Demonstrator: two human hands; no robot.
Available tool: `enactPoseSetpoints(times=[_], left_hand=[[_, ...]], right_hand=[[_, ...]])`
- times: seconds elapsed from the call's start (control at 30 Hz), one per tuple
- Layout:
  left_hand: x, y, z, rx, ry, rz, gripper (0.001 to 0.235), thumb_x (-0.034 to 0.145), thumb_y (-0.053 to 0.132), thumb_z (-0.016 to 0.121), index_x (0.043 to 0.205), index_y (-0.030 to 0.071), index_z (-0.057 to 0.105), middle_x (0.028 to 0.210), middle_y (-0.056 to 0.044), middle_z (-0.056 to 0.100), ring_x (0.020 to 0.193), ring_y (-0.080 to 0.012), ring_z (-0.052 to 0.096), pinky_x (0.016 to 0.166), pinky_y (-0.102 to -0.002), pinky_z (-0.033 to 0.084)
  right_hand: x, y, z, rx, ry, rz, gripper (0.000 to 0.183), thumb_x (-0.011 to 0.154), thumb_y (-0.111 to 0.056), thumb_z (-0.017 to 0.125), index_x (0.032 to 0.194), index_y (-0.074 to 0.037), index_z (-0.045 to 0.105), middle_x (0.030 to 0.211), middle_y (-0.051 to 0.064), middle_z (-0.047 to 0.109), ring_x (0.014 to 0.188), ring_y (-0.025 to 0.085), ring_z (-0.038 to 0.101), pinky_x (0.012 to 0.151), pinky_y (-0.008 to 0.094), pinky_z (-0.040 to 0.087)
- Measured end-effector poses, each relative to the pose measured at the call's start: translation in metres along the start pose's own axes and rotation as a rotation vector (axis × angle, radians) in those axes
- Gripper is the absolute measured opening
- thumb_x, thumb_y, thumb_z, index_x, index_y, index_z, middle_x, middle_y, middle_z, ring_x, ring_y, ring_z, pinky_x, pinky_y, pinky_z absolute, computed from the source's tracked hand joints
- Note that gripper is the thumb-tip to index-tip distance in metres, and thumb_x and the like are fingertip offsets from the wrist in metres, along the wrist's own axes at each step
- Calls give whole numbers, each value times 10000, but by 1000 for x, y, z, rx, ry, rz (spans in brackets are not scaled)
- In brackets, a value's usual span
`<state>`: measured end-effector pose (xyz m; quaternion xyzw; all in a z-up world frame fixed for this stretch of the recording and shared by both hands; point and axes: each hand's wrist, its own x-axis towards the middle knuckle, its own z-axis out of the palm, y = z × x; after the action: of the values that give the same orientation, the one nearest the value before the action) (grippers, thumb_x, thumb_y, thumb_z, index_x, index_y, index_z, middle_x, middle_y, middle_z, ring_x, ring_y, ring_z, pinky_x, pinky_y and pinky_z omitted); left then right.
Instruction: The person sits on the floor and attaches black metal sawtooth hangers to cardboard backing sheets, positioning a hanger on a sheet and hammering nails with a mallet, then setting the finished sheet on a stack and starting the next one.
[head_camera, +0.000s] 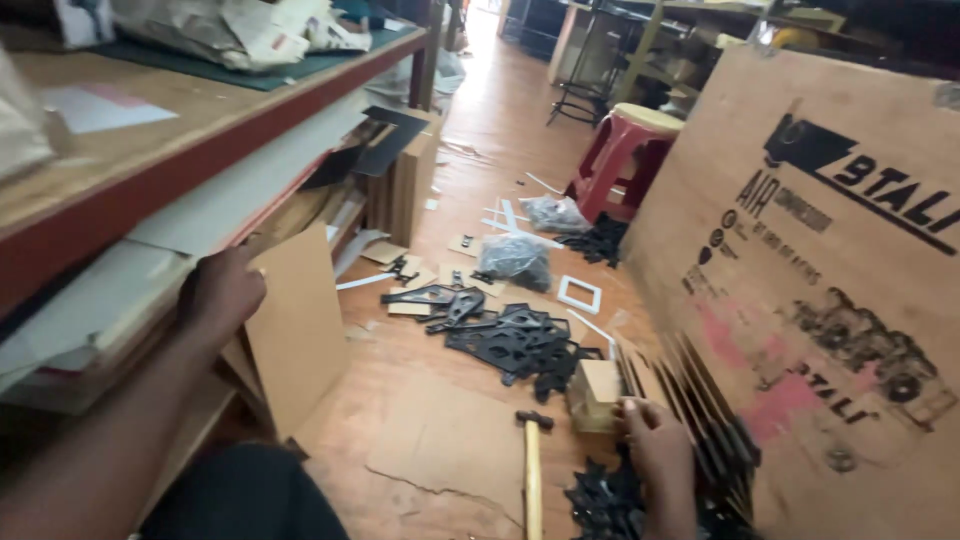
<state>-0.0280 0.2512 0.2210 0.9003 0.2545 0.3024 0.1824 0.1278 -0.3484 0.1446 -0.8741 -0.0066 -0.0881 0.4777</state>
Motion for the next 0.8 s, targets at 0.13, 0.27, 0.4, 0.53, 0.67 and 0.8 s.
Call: enactPoseSetpoints(times=[0.13,0.27,0.4,0.53,0.67,0.8], left_hand=[[-32,73,-38,-143,-70,-205,348,916,230,657,1252,164,716,1058,-219,734,981,-427,691,848,-529,537],[-37,71,5,-249,60,-131,333,918,232,694,1215,83,709,1068,-225,738,985,-416,703,867,-503,548],[-72,72,84,-755,-91,-377,250,934,166,654,1138,29,699,981,-158,729,873,-311,706,777,-468,567],[-102,27,182,-1367,-491,-771,290,966,135,557,1228,12,586,1058,-109,683,946,-256,688,813,-459,607],[-139,10,204,-1342,-677,-803,306,1005,178,546,1235,-17,594,1123,-150,695,976,-263,712,846,-427,618],[-139,3,218,-1165,-714,-750,278,1017,216,566,1191,12,640,1053,-142,711,892,-269,718,805,-437,595]], right_hand=[[1,16,11,286,-114,75,313,979,-271,622,1112,-25,763,983,100,818,852,194,756,697,340,542],[0,17,30,233,-160,93,320,971,-279,635,1110,-24,769,976,108,821,817,188,747,678,328,558],[1,49,42,210,-324,247,383,986,-315,656,1181,8,724,968,129,769,769,217,680,623,334,545],[-51,-28,65,89,-461,576,579,989,-430,636,1428,-124,417,1093,180,661,788,325,628,525,384,472],[-68,-58,86,-62,-496,677,723,968,-489,631,1521,-198,266,1242,141,607,867,324,708,569,405,565],[-50,-7,121,-82,-506,529,675,869,-352,686,1420,-81,406,1154,185,670,888,360,740,573,462,615]])
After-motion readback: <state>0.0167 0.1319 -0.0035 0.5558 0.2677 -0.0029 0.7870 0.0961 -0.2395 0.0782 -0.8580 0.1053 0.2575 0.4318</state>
